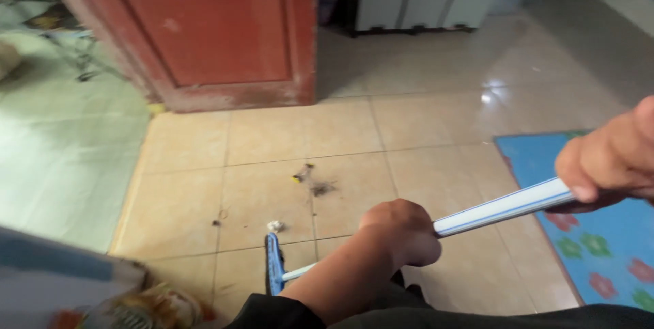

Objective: The person sweeps debris from the floor in one room into another area, then picks up a plastic bag and places a long pole inside it.

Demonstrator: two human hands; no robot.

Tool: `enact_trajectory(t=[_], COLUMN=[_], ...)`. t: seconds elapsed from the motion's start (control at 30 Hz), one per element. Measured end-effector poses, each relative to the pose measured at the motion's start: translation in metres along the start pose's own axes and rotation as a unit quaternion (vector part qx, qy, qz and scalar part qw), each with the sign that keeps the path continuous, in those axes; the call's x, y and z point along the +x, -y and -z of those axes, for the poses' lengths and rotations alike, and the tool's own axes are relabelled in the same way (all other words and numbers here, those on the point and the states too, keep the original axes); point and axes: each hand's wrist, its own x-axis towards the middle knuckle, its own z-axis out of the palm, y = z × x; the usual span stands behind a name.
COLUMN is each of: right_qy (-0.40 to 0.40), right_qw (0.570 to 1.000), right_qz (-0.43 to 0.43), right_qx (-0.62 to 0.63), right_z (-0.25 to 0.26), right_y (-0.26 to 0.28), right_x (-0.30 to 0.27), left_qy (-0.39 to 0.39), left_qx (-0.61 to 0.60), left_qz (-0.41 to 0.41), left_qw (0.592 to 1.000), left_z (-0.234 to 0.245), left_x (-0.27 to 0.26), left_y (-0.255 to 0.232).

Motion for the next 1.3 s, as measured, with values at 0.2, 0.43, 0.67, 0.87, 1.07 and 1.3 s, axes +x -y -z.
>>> enact_trajectory(t=[0.2,0.43,0.67,0.87,1.07,1.3], right_qy=[-0.08,-0.226,-0.409,-0.539,-0.323,-0.363], right_qw=[0.988,0.903,0.848,0.793,0.864,0.877], right_qz=[-0.096,-0.289,-0.245,-0.235,-0.257,-0.217], right_qx=[-0.088,-0.224,-0.229,-0.159,-0.29,-0.227], right_z=[-0.044,-0.181,-0.241,-0.209,-0.196,-0.213], right_y=[0.032,0.029,-0.06,-0.004,0.05,-0.08], right_x=[-0.106,-0.042,0.003,-0.024,-0.021,0.036], left_qy=[0.041,0.075,0.062,0.032,0.078,0.042], left_qx=[0.03,0.045,0.078,0.085,0.077,0.073], left_qz=[-0.084,-0.061,0.056,0.052,-0.031,0.094], left_qw=[0.995,0.994,0.993,0.995,0.993,0.992], left_z=[-0.037,-0.094,-0.117,-0.079,-0.098,-0.144], left_x=[0.02,0.086,0.106,0.086,0.095,0.117], left_y=[-0.052,-0.055,-0.001,-0.047,-0.058,0.085])
